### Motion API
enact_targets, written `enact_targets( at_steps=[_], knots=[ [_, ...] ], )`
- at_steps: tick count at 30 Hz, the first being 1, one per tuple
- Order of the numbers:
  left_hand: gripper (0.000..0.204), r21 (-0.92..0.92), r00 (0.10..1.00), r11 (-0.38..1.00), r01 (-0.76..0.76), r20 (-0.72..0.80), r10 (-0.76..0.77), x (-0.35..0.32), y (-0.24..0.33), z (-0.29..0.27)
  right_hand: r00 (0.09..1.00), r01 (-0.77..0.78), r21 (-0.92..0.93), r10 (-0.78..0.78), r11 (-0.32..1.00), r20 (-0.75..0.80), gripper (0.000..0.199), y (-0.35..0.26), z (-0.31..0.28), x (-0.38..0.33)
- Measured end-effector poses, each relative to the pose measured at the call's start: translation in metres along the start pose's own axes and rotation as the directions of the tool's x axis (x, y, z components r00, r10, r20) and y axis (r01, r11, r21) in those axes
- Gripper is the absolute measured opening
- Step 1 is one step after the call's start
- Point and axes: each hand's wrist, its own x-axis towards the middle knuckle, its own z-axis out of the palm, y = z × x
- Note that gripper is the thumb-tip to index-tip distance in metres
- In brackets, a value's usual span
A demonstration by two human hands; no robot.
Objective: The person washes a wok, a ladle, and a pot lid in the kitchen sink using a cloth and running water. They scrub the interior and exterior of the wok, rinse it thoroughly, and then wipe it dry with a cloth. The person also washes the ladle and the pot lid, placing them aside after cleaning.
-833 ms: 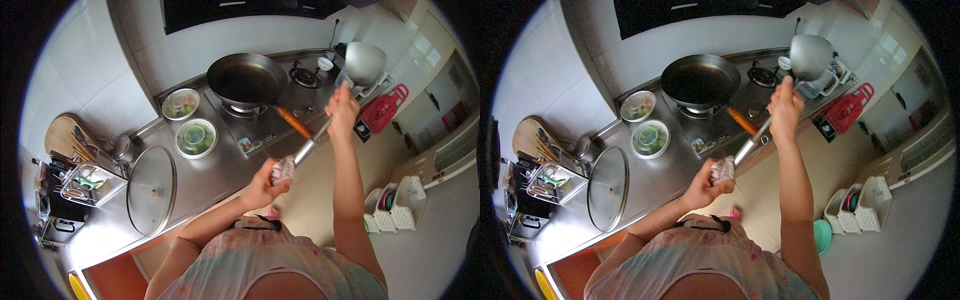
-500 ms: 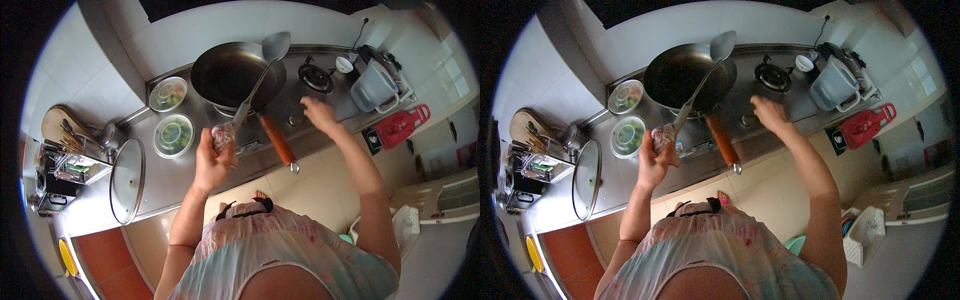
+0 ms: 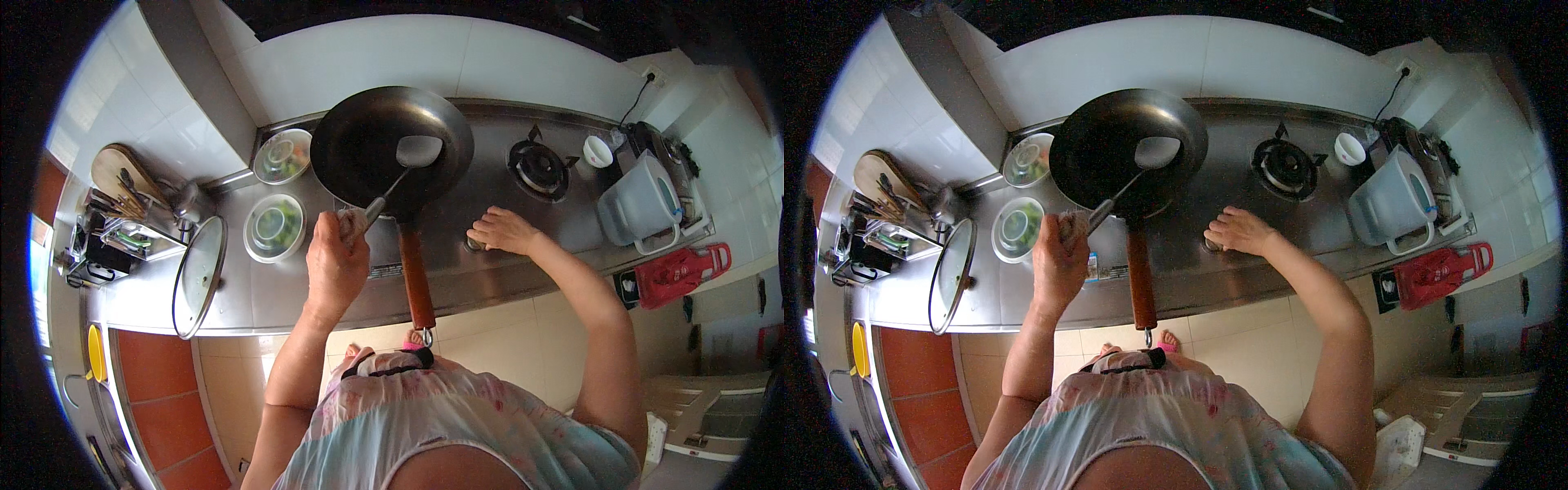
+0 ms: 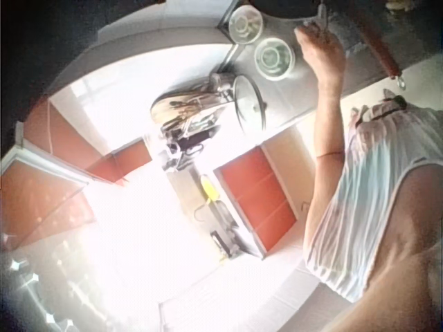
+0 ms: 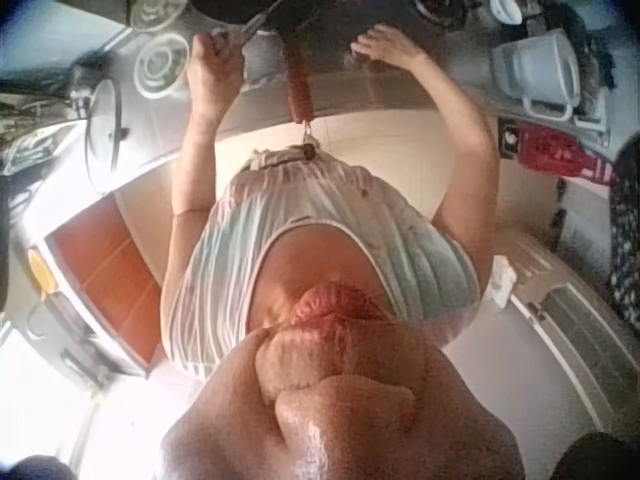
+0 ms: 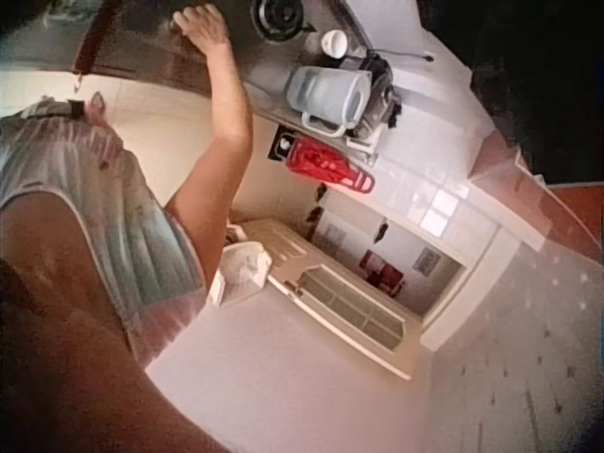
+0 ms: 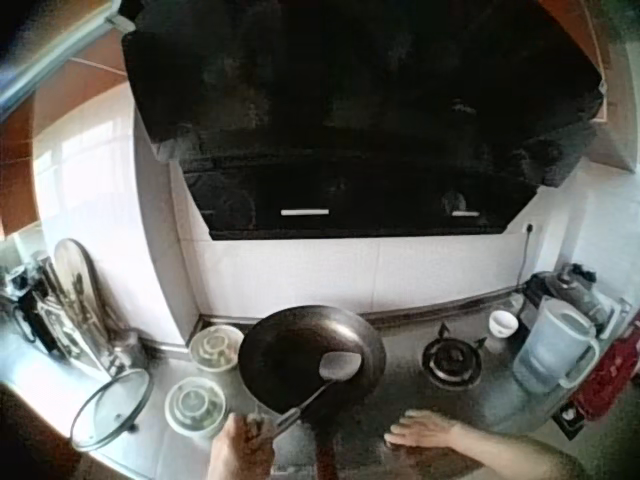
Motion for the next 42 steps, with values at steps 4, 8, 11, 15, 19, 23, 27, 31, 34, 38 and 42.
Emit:
enact_targets(
  at_steps=[4, 8, 11, 15, 19, 23, 27, 31, 34, 38, 42],
  knots=[
    [0.024, 0.127, 0.998, 0.991, 0.042, -0.061, -0.035, -0.001, 0.014, 0.017, 0.999, -0.053, 0.045, 0.053, 0.998, 0.008, 0.047, 0.000, 0.004, 0.007],
    [0.025, 0.159, 0.996, 0.986, 0.044, -0.082, -0.032, -0.008, 0.013, 0.021, 0.934, -0.357, 0.164, 0.357, 0.920, 0.030, 0.048, -0.023, 0.015, 0.020],
    [0.025, 0.125, 0.998, 0.991, 0.048, -0.039, -0.043, -0.012, 0.012, 0.018, 0.720, -0.693, 0.313, 0.631, 0.649, 0.289, 0.053, -0.039, 0.025, 0.026],
    [0.027, 0.133, 0.996, 0.988, 0.078, -0.041, -0.074, -0.025, 0.010, 0.002, 0.533, -0.845, 0.283, 0.761, 0.455, 0.370, 0.058, -0.064, 0.021, 0.034],
    [0.023, 0.170, 0.989, 0.984, 0.057, -0.141, -0.033, -0.052, 0.026, -0.043, 0.460, -0.882, 0.193, 0.692, 0.431, 0.556, 0.064, -0.092, -0.041, 0.053],
    [0.024, -0.046, 0.996, 0.999, -0.016, -0.091, 0.012, -0.112, 0.021, -0.119, 0.575, -0.776, 0.092, 0.639, 0.624, 0.510, 0.061, -0.179, -0.071, 0.045],
    [0.023, -0.182, 0.997, 0.983, -0.008, -0.075, -0.006, -0.190, -0.019, -0.195, 0.816, -0.457, 0.274, 0.276, 0.846, 0.508, 0.045, -0.301, -0.045, 0.043],
    [0.014, -0.354, 0.941, 0.878, 0.322, 0.017, -0.338, -0.310, -0.069, -0.271, 0.940, -0.338, 0.748, 0.174, 0.571, 0.292, 0.031, -0.411, -0.089, 0.164],
    [0.007, 0.042, 0.948, 0.952, 0.304, -0.117, -0.297, -0.396, -0.106, -0.335, 0.940, -0.307, 0.951, 0.152, -0.013, 0.306, 0.037, -0.479, -0.115, 0.275],
    [0.017, -0.589, 0.614, 0.588, 0.555, -0.187, -0.767, -0.516, -0.130, -0.424, 0.893, -0.180, 0.582, 0.117, -0.793, 0.436, 0.059, -0.542, -0.163, 0.421],
    [0.020, -0.902, 0.342, 0.319, 0.292, -0.213, -0.915, -0.630, -0.162, -0.502, 0.814, -0.078, 0.361, 0.150, -0.929, 0.561, 0.064, -0.582, -0.132, 0.508]
  ],
)
